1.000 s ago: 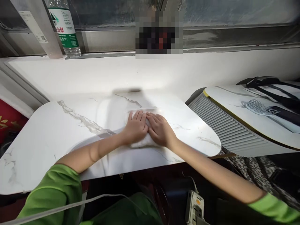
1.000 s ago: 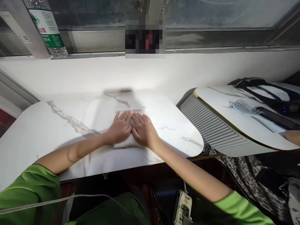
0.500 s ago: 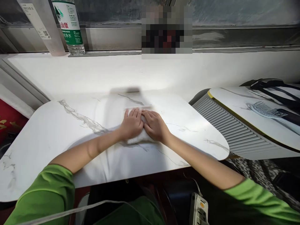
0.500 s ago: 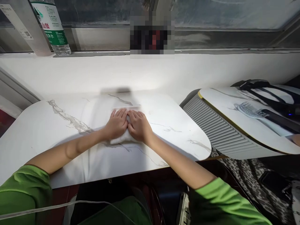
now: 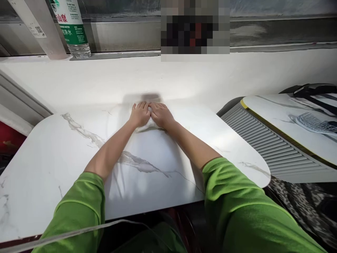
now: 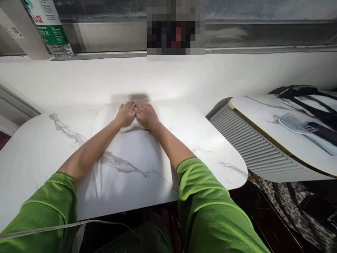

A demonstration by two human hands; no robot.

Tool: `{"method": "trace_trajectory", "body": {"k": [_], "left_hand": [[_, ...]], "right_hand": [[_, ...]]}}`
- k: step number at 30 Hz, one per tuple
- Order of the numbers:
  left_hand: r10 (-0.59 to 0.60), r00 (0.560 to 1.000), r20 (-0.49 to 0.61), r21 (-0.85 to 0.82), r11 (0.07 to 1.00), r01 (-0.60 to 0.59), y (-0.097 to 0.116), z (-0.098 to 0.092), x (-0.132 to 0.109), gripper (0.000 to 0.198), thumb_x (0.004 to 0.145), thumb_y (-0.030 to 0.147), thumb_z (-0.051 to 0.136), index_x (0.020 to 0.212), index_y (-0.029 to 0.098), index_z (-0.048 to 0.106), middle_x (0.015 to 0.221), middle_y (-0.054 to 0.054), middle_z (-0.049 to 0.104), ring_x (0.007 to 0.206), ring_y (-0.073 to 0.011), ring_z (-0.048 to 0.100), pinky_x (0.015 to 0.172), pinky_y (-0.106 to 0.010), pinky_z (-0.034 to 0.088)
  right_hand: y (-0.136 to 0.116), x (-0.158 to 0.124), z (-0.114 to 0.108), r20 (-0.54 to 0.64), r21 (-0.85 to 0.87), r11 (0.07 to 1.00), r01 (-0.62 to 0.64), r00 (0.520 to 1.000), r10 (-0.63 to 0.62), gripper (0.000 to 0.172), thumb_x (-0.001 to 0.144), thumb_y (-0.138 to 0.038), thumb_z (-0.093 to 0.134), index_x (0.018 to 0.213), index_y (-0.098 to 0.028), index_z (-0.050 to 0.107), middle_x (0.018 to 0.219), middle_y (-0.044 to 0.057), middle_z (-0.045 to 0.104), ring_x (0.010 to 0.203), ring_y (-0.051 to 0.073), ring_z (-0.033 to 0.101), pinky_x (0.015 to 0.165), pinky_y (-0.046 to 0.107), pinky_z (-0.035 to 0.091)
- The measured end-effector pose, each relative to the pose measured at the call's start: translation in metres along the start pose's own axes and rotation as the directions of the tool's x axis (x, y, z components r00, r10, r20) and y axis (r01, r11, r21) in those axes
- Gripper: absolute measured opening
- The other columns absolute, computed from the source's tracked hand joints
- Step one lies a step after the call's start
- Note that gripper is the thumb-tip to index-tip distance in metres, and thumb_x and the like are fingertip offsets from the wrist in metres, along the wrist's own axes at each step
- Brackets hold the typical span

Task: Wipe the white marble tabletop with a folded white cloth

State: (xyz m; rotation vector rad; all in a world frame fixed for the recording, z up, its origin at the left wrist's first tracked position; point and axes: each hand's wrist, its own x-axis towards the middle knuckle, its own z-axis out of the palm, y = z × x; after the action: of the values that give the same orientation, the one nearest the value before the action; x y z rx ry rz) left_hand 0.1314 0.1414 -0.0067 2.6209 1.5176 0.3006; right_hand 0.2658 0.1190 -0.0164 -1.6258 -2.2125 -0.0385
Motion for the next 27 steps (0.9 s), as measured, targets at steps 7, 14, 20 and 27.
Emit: {"method": "trace_trajectory", "body": {"k": [7, 14, 20, 27], "left_hand": [[0.018, 0.999, 0.042, 0.018, 1.000, -0.019, 0.023, -0.011, -0.080, 0.056, 0.100, 0.020, 0.026, 0.153, 0.004, 0.032, 0.162, -0.016, 0.029, 0.151, -0.0253, 0.024, 0.124, -0.051, 0.014], [0.132, 0.990, 0.048, 0.021, 0.991, -0.133, 0.047, -0.021, -0.205, 0.056, 0.099, 0.022, 0.027, 0.152, 0.002, 0.033, 0.161, -0.017, 0.030, 0.151, -0.0276, 0.024, 0.124, -0.054, 0.015], [0.166, 0.986, -0.001, 0.029, 0.986, -0.166, 0.049, -0.026, -0.251, 0.055, 0.099, 0.021, 0.027, 0.150, 0.004, 0.036, 0.159, -0.017, 0.035, 0.151, -0.0280, 0.025, 0.123, -0.053, 0.018], [0.127, 0.992, 0.012, 0.026, 0.992, -0.127, 0.012, -0.025, -0.192, 0.055, 0.098, 0.021, 0.026, 0.149, 0.004, 0.037, 0.158, -0.018, 0.037, 0.149, -0.0269, 0.029, 0.123, -0.053, 0.019]], "right_hand": [[-0.040, -0.069, -0.016, 0.064, -0.067, 0.996, 0.064, 0.996, -0.060, 0.056, 0.091, -0.019, 0.031, 0.141, 0.001, 0.047, 0.148, 0.020, 0.050, 0.140, 0.029, 0.042, 0.117, 0.043, 0.027], [-0.110, -0.179, -0.036, -0.006, -0.100, 0.984, 0.150, 0.988, -0.151, 0.055, 0.093, -0.022, 0.032, 0.139, 0.002, 0.051, 0.146, 0.021, 0.053, 0.138, 0.032, 0.044, 0.117, 0.048, 0.030], [-0.138, -0.208, -0.044, -0.009, -0.075, 0.975, 0.208, 0.978, -0.209, 0.055, 0.090, -0.021, 0.037, 0.138, 0.001, 0.052, 0.145, 0.021, 0.053, 0.139, 0.032, 0.043, 0.117, 0.050, 0.032], [-0.119, -0.139, -0.022, 0.012, -0.013, 0.987, 0.163, 0.987, -0.163, 0.052, 0.090, -0.021, 0.036, 0.134, 0.001, 0.054, 0.142, 0.021, 0.056, 0.135, 0.032, 0.047, 0.116, 0.047, 0.031]]}}
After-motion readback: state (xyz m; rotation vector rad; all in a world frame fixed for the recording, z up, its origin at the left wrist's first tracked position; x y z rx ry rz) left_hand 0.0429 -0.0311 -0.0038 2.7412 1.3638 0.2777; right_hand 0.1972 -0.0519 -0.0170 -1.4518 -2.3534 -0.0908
